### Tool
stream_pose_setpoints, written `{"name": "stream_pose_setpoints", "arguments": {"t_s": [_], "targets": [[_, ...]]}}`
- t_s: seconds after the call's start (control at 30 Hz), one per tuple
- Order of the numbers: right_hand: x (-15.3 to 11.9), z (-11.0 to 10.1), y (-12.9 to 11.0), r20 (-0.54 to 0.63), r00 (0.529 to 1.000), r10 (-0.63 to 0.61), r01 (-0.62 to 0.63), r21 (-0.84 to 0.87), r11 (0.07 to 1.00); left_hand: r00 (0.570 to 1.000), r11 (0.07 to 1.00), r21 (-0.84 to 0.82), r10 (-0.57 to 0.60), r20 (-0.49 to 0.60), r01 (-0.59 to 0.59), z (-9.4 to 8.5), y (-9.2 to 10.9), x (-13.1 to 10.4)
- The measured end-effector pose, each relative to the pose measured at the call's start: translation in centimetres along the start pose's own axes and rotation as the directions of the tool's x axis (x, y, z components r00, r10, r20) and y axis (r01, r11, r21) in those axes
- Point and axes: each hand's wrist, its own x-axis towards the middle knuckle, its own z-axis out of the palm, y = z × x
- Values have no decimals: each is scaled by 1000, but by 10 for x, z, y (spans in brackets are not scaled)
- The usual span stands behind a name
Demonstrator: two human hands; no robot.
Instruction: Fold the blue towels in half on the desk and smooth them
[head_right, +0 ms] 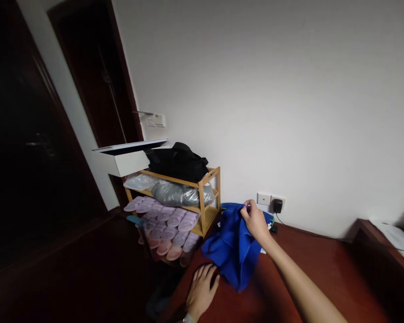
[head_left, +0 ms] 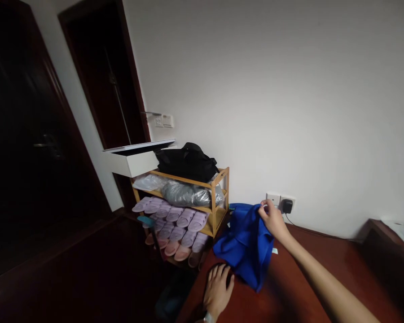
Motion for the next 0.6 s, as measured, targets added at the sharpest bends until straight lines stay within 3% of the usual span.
{"name": "stream_pose_setpoints", "arguments": {"t_s": [0.07,0.13,0.23,0.3,0.37,0.47,0.53,0.6], "targets": [[4,-32,-29,61,997,45,-54,149,987,998,983,-175,-55,16,57,-11,9,-3],[-3,-60,-48,127,988,86,-116,246,962,982,882,-434,-179,53,184,-21,28,-8],[-45,-90,-72,160,985,70,-113,280,953,926,496,-806,-344,158,322,-38,78,-25],[-95,-97,-86,194,981,6,-56,254,966,924,231,-924,-307,227,304,-53,118,-45],[-159,-91,-98,316,947,-59,-12,218,976,940,81,-956,-221,259,282,-72,151,-71],[-254,-65,-102,504,860,-85,1,165,986,940,93,-959,-248,236,266,-106,175,-112],[-301,-44,-95,533,841,-91,-7,179,984,921,174,-944,-327,213,280,-133,177,-133],[-329,-29,-87,513,850,-120,-9,243,970,895,191,-938,-402,194,289,-167,178,-143]]}}
